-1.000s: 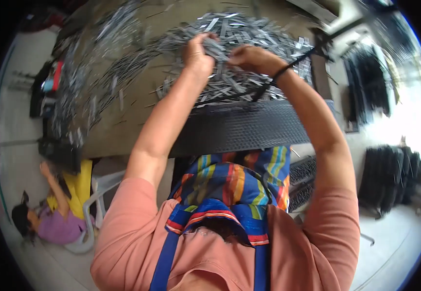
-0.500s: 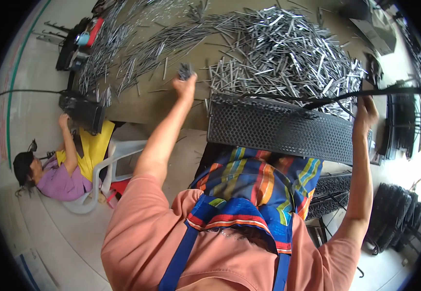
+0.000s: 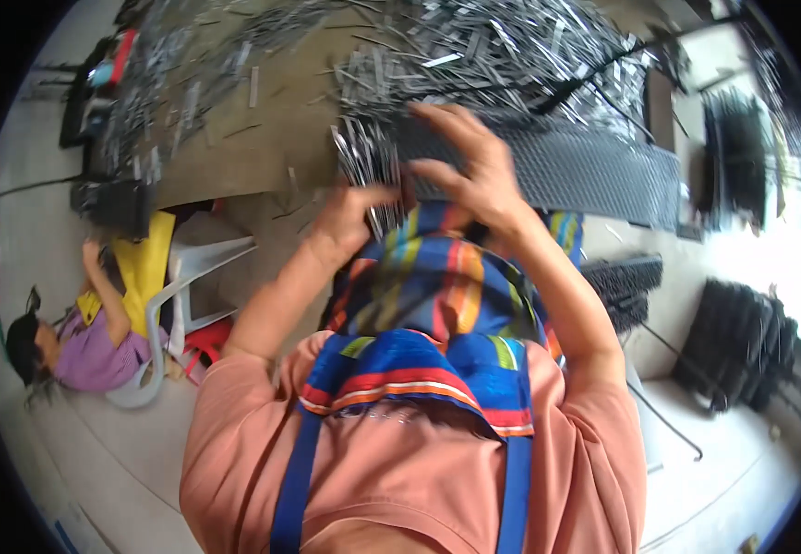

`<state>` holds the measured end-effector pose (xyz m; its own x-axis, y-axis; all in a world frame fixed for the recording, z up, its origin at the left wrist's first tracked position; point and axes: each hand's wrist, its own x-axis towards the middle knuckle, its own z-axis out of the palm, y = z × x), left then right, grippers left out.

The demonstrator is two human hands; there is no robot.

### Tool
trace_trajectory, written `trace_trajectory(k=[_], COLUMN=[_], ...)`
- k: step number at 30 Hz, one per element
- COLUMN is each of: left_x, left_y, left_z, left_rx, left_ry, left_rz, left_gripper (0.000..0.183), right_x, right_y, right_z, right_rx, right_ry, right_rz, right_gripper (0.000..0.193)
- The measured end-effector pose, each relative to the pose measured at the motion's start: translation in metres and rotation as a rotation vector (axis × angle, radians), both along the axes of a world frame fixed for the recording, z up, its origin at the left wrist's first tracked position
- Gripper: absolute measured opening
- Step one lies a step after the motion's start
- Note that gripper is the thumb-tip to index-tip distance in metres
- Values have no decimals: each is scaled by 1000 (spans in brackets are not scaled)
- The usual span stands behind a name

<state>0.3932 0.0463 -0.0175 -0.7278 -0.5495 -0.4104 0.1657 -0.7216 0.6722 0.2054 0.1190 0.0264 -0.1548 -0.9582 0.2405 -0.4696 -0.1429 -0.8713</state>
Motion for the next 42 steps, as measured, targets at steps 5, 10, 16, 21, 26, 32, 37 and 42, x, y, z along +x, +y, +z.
trace_trajectory(k=[5, 10, 16, 21, 26, 32, 37, 42], left_x=[9, 11, -5, -8, -2, 0, 16, 25], left_y=[67, 77, 51, 51, 45, 50, 48, 52], left_z=[-28, -32, -45, -43, -37, -40, -50, -45], left_rx=[187, -10, 86, 39, 60, 24, 129, 158], left_ry=[111, -81, -156, -163, -166, -211, -287, -176], left_rz=[-260, -246, 14, 52, 12, 29, 56, 132], left_gripper=[47, 42, 30, 31, 34, 36, 28, 19], right_x=[24, 22, 8, 26, 20, 15, 18, 26], right_y=[0, 28, 39, 34, 35, 33, 25, -18], right_z=[-39, -51, -64, -73, -83, -83, -64, -55], right_rx=[388, 197, 550, 604, 627, 704, 434, 19], right_ry=[-246, -798, -193, -551, -955, -916, -683, -519], right_rz=[537, 126, -197, -263, -275, -255, -423, -507], right_gripper=[37, 39, 26, 22, 16, 11, 7, 5])
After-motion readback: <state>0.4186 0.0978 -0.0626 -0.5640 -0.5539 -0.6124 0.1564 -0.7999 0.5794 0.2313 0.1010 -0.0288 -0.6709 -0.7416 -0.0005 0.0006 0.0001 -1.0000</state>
